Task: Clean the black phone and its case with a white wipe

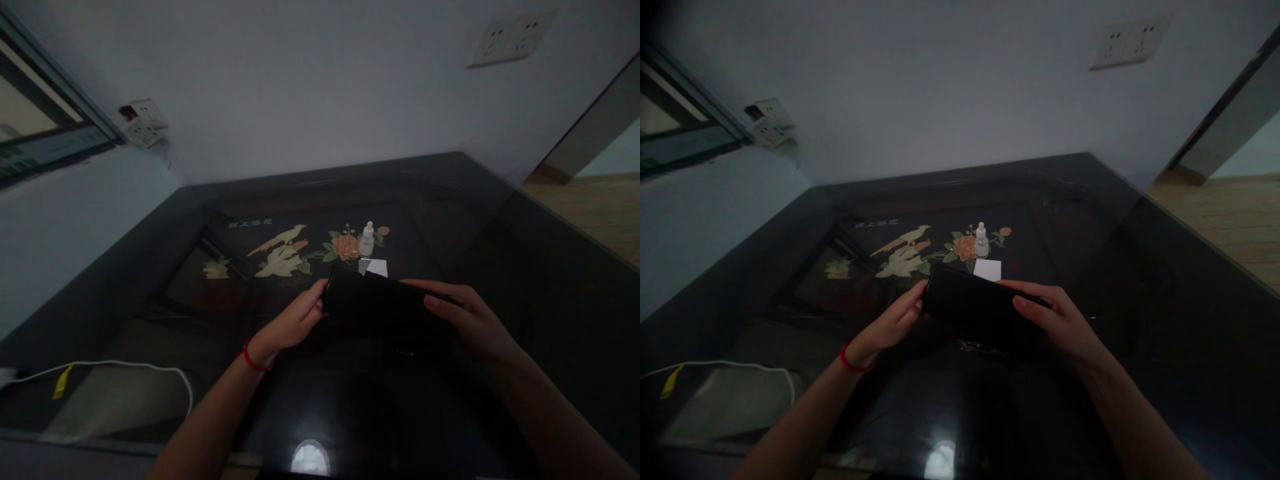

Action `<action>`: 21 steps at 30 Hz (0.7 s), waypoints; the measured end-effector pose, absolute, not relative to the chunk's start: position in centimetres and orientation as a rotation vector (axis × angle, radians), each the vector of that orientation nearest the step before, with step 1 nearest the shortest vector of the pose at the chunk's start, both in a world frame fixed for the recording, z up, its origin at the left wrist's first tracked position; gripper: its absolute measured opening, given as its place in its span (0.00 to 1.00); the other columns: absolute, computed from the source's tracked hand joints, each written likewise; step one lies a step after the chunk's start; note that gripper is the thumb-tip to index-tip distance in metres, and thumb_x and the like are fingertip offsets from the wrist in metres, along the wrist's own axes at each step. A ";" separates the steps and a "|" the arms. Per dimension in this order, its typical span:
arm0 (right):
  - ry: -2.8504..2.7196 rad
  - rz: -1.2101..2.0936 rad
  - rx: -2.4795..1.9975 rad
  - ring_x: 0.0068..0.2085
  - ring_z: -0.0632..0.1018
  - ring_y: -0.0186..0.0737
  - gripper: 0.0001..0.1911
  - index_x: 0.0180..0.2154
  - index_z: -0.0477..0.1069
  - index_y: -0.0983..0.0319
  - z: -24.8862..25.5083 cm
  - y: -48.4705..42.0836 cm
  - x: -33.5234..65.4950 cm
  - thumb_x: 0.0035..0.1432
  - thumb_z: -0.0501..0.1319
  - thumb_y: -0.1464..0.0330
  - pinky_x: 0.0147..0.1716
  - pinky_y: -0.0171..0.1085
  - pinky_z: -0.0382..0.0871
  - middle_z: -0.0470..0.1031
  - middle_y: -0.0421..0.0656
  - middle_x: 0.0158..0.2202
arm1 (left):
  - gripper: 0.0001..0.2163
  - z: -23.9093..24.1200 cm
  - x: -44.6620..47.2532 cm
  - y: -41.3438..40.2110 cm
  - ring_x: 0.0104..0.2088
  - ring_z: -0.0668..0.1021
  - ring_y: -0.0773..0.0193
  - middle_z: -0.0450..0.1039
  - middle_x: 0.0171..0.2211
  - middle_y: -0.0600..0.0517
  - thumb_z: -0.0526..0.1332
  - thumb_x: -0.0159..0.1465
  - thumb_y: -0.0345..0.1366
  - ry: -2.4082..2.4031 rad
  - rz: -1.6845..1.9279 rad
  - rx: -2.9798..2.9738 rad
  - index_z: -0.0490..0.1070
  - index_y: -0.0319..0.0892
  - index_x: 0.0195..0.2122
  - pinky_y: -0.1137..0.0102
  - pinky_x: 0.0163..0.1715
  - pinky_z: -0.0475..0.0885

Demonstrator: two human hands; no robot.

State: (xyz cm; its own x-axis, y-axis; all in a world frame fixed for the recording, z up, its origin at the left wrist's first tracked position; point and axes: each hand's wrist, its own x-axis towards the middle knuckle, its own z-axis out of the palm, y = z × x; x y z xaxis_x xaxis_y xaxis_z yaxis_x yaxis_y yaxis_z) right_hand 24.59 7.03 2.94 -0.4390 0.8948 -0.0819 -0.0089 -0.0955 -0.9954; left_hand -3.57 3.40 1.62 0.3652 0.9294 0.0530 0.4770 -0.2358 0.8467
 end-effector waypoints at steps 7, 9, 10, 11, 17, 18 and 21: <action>-1.477 1.618 -1.053 0.40 0.81 0.46 0.20 0.46 0.76 0.55 2.0 7.2 24.8 0.52 0.65 0.55 0.40 0.40 0.75 0.80 0.44 0.43 | 0.16 1.8 -4.3 3.5 0.37 0.70 0.63 0.68 0.38 0.49 0.44 0.66 0.35 1.177 0.775 1.878 0.61 0.40 0.52 0.66 0.43 0.68; -1.521 1.610 -1.062 0.40 0.81 0.46 0.21 0.47 0.75 0.56 1.9 7.5 24.9 0.53 0.64 0.54 0.41 0.42 0.75 0.80 0.44 0.42 | 0.17 1.9 -4.5 3.6 0.36 0.70 0.63 0.68 0.38 0.49 0.44 0.66 0.36 1.168 0.757 1.889 0.61 0.41 0.54 0.67 0.41 0.68; -1.556 1.590 -1.064 0.40 0.80 0.47 0.22 0.47 0.75 0.56 1.9 7.6 24.9 0.53 0.64 0.54 0.42 0.42 0.75 0.80 0.44 0.42 | 0.17 1.9 -4.6 3.6 0.35 0.70 0.64 0.69 0.37 0.49 0.45 0.67 0.37 1.150 0.735 1.875 0.61 0.41 0.54 0.68 0.39 0.68; -1.600 1.559 -1.067 0.41 0.80 0.47 0.22 0.47 0.75 0.56 2.0 7.7 25.0 0.53 0.63 0.53 0.43 0.42 0.74 0.80 0.45 0.43 | 0.17 2.0 -4.7 3.7 0.34 0.70 0.64 0.69 0.37 0.49 0.45 0.67 0.38 1.122 0.717 1.848 0.61 0.41 0.55 0.68 0.38 0.69; -1.826 1.333 -1.101 0.42 0.80 0.50 0.23 0.45 0.77 0.58 3.1 8.1 25.7 0.53 0.61 0.50 0.44 0.44 0.74 0.80 0.47 0.42 | 0.27 3.6 -5.3 3.4 0.52 0.71 0.59 0.68 0.53 0.46 0.57 0.64 0.38 0.818 0.735 1.536 0.52 0.50 0.64 0.63 0.53 0.64; -1.850 1.320 -1.101 0.41 0.80 0.50 0.23 0.44 0.77 0.58 3.3 8.0 25.8 0.53 0.61 0.50 0.43 0.44 0.74 0.80 0.47 0.41 | 0.29 4.0 -5.4 3.3 0.54 0.70 0.59 0.68 0.54 0.47 0.58 0.63 0.37 0.798 0.740 1.483 0.49 0.52 0.65 0.63 0.54 0.63; -1.928 1.334 -1.080 0.41 0.80 0.49 0.22 0.44 0.78 0.57 3.4 7.8 25.7 0.54 0.60 0.51 0.43 0.43 0.74 0.80 0.46 0.41 | 0.28 4.7 -5.3 2.9 0.50 0.73 0.61 0.72 0.51 0.49 0.57 0.64 0.36 0.787 0.765 1.364 0.49 0.55 0.65 0.67 0.48 0.68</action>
State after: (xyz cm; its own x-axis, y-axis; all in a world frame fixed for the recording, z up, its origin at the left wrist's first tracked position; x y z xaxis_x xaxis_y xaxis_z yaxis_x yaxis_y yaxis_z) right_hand 25.73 7.82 3.41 -0.5234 0.8521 -0.0024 0.3028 0.1833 -0.9353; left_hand -5.28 2.91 4.65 0.5369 0.8426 -0.0412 -0.0167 0.0594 0.9981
